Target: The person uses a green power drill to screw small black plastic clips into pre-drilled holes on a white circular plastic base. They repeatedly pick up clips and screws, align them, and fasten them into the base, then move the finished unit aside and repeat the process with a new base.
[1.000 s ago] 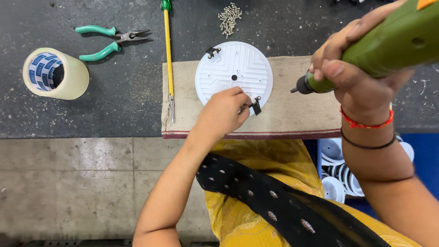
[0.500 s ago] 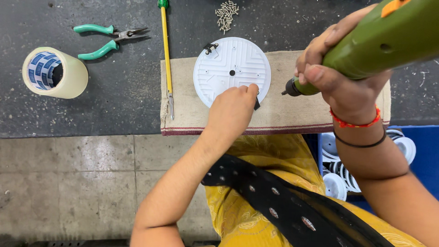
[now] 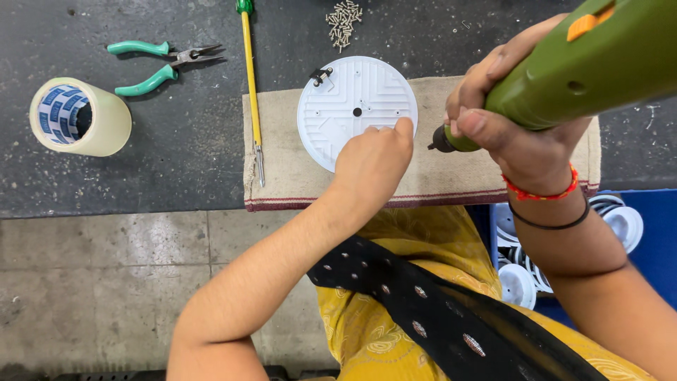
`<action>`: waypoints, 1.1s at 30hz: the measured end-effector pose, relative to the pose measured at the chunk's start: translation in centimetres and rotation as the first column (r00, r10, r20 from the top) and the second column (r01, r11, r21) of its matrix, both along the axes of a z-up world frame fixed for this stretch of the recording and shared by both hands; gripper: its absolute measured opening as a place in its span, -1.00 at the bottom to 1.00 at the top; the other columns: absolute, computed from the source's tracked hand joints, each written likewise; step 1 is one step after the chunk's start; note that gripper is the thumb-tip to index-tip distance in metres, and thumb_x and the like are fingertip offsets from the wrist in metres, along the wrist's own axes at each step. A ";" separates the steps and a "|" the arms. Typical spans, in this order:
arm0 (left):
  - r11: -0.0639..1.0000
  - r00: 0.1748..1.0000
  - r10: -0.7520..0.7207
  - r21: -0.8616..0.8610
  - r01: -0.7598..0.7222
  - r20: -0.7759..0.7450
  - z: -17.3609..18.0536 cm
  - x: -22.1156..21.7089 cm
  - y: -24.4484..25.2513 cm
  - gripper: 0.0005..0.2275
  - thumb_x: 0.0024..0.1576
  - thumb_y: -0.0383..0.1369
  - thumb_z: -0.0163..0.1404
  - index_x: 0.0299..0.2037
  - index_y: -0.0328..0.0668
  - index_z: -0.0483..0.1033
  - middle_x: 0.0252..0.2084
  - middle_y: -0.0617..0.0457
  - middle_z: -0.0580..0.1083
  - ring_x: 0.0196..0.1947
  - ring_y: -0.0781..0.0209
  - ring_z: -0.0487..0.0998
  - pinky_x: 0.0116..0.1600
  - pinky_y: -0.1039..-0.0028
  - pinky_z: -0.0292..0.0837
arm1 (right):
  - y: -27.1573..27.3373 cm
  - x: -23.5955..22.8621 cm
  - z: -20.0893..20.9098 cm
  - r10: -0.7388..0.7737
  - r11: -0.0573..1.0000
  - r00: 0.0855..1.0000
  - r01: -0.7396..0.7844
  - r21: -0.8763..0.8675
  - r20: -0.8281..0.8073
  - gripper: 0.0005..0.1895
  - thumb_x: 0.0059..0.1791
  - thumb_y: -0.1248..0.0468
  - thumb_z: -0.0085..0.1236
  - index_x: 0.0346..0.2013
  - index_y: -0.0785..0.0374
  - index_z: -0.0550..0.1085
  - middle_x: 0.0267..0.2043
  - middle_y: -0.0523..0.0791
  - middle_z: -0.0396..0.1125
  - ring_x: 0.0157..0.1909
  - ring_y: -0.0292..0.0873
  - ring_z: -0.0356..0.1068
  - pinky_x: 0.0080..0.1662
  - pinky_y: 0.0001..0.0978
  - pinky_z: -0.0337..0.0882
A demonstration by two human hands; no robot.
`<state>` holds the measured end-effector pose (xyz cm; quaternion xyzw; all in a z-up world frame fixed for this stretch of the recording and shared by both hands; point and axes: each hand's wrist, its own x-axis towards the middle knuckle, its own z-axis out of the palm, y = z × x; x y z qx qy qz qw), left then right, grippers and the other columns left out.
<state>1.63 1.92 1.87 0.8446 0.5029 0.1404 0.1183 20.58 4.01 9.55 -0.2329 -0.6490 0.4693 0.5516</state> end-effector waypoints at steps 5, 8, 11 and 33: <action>0.999 0.990 0.033 -0.028 -0.030 0.137 -0.6 -1.6 -0.5 -0.94 0.00 -0.53 0.02 -0.34 -0.28 0.50 -0.34 -0.13 0.52 -0.27 -0.10 0.60 -0.23 0.17 0.54 | 0.0 -0.2 -0.1 -0.008 1.000 1.000 0.008 -0.016 -0.004 -0.55 0.03 0.53 0.32 0.04 0.27 0.25 -0.41 -0.01 0.34 -0.44 -0.15 0.45 -0.29 -0.34 0.55; 0.997 0.977 0.075 -0.025 -0.072 0.202 -1.0 -1.7 -1.3 -0.94 0.01 -0.53 0.00 -0.34 -0.29 0.50 -0.31 -0.11 0.50 -0.24 -0.10 0.57 -0.18 0.15 0.52 | -0.2 -0.5 -0.2 -0.018 0.999 0.999 0.016 -0.045 -0.036 -0.55 0.00 0.53 0.32 0.03 0.26 0.25 -0.43 -0.02 0.32 -0.47 -0.15 0.43 -0.31 -0.33 0.54; 0.998 0.988 0.060 -0.038 -0.055 0.144 -1.7 -1.1 -2.6 -0.92 0.05 -0.51 0.00 -0.29 -0.32 0.51 -0.23 -0.10 0.51 -0.15 -0.08 0.56 -0.17 0.17 0.51 | -0.4 -0.6 -0.3 -0.004 0.996 0.998 -0.001 -0.087 -0.059 -0.54 0.01 0.53 0.33 0.04 0.25 0.25 -0.43 -0.02 0.32 -0.45 -0.15 0.42 -0.28 -0.34 0.51; 0.919 0.893 0.282 0.170 -0.357 0.351 -5.7 -2.9 -3.4 -0.26 0.02 0.10 0.23 0.28 -0.31 0.40 0.43 -0.13 0.28 0.45 -0.11 0.23 0.50 0.04 0.07 | -0.7 -5.2 -4.3 -0.055 0.998 0.997 0.055 -0.017 -0.057 -0.64 0.10 0.63 0.05 0.07 0.27 0.21 -0.32 0.03 0.33 -0.39 -0.11 0.41 -0.21 -0.27 0.50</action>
